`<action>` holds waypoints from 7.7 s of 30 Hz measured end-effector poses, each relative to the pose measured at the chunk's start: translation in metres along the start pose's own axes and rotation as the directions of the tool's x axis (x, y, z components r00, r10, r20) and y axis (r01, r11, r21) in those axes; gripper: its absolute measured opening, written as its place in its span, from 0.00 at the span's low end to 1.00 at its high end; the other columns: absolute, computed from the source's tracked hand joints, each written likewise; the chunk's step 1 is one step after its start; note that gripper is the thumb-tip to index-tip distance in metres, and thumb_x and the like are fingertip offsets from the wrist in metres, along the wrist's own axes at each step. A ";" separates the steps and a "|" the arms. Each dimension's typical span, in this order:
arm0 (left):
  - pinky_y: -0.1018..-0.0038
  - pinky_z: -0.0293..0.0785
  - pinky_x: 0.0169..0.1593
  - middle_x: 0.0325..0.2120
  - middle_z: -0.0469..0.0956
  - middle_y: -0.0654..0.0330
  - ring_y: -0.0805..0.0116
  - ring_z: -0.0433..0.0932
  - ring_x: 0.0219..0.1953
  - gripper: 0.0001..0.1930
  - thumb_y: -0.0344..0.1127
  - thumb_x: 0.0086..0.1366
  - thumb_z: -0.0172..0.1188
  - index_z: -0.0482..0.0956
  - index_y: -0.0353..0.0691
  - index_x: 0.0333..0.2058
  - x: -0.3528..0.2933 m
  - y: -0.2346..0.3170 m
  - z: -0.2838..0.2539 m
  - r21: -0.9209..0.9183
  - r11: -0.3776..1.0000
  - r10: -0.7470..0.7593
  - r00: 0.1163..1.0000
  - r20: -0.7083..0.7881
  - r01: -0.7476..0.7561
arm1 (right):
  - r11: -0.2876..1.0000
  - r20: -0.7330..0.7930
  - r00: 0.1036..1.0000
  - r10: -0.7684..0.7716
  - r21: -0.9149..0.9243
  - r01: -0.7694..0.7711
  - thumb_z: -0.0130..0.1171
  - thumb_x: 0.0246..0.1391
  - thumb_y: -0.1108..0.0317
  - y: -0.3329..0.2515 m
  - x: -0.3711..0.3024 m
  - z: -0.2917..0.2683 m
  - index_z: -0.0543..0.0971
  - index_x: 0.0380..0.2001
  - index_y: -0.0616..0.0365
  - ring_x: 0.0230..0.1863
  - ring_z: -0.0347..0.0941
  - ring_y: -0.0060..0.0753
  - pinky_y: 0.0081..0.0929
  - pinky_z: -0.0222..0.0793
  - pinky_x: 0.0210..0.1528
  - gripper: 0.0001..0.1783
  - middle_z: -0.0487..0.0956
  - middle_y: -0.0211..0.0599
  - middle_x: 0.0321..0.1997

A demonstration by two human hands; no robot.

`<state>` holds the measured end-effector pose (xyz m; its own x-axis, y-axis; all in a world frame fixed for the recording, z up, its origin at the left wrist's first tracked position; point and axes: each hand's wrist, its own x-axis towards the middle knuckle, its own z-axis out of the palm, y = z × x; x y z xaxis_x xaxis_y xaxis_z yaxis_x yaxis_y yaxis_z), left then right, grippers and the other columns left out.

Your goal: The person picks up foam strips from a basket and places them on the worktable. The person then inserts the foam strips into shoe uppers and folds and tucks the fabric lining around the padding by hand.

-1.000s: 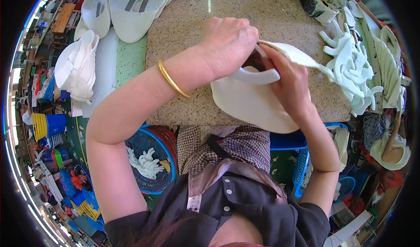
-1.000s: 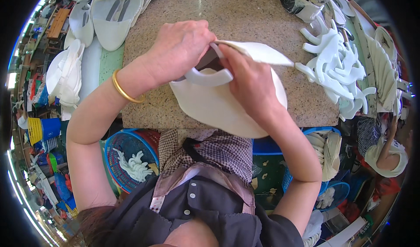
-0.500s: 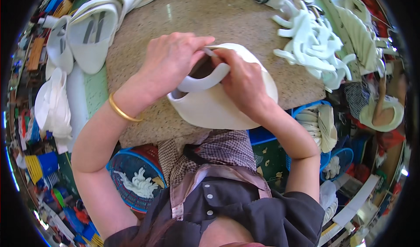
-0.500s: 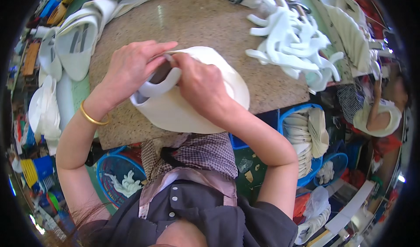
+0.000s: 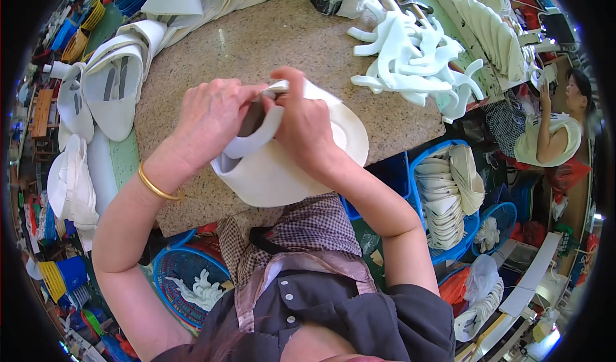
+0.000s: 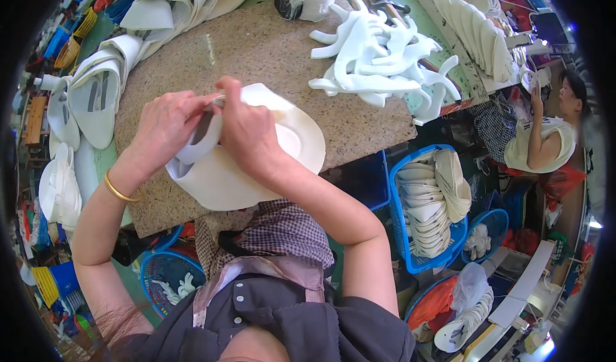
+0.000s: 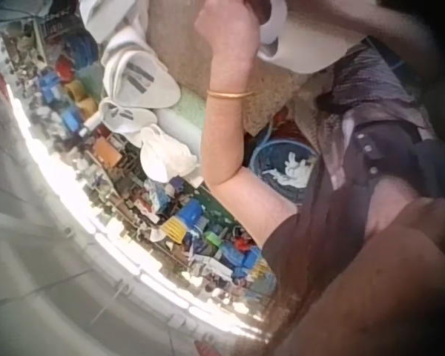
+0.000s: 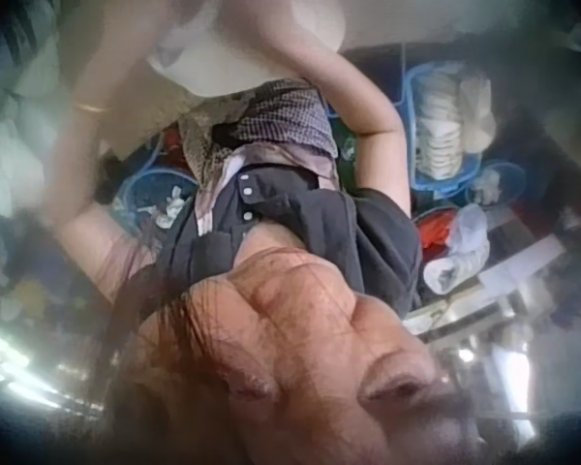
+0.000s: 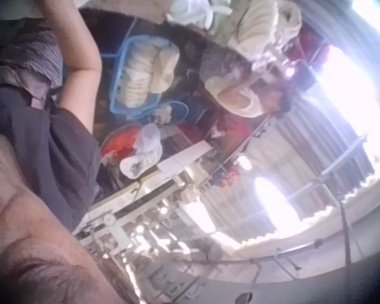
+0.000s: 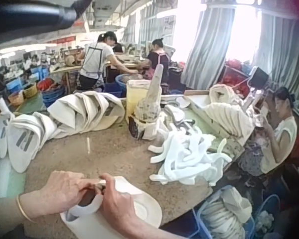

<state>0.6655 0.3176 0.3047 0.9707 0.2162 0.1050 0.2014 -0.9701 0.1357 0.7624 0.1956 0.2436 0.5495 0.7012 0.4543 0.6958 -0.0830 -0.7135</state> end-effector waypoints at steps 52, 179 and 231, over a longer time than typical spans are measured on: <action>0.77 0.67 0.52 0.45 0.76 0.60 0.75 0.73 0.47 0.16 0.26 0.64 0.50 0.72 0.35 0.51 -0.087 -0.011 0.018 -0.880 0.426 -0.187 0.972 0.141 0.210 | 0.880 0.400 0.825 -0.398 -0.087 0.467 0.60 0.45 0.67 -0.011 0.004 -0.044 0.76 0.28 0.50 0.31 0.76 0.30 0.27 0.72 0.28 0.05 0.76 0.28 0.38; 0.74 0.66 0.26 0.17 0.71 0.58 0.78 0.68 0.22 0.21 0.48 0.65 0.51 0.73 0.32 0.27 -0.091 0.149 0.128 -0.853 0.329 -0.313 0.899 0.307 0.406 | -0.371 0.773 0.398 0.494 0.602 -0.707 0.64 0.39 0.60 -0.021 -0.259 -0.099 0.51 0.61 0.63 0.60 0.61 0.47 0.46 0.55 0.62 0.49 0.62 0.48 0.60; 0.73 0.71 0.49 0.41 0.77 0.60 0.72 0.76 0.43 0.18 0.38 0.62 0.58 0.72 0.33 0.47 -0.115 0.123 0.120 -0.478 -0.505 0.050 0.578 0.815 0.718 | -0.668 0.681 0.544 0.490 0.694 -0.268 0.48 0.57 0.58 0.004 -0.281 -0.076 0.53 0.64 0.54 0.66 0.51 0.51 0.53 0.41 0.67 0.34 0.55 0.46 0.66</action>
<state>0.5941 0.1596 0.1912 0.6778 -0.0136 -0.7351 0.5328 0.6981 0.4783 0.6462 -0.0553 0.1534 0.3249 0.8232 -0.4656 -0.9331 0.3593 -0.0157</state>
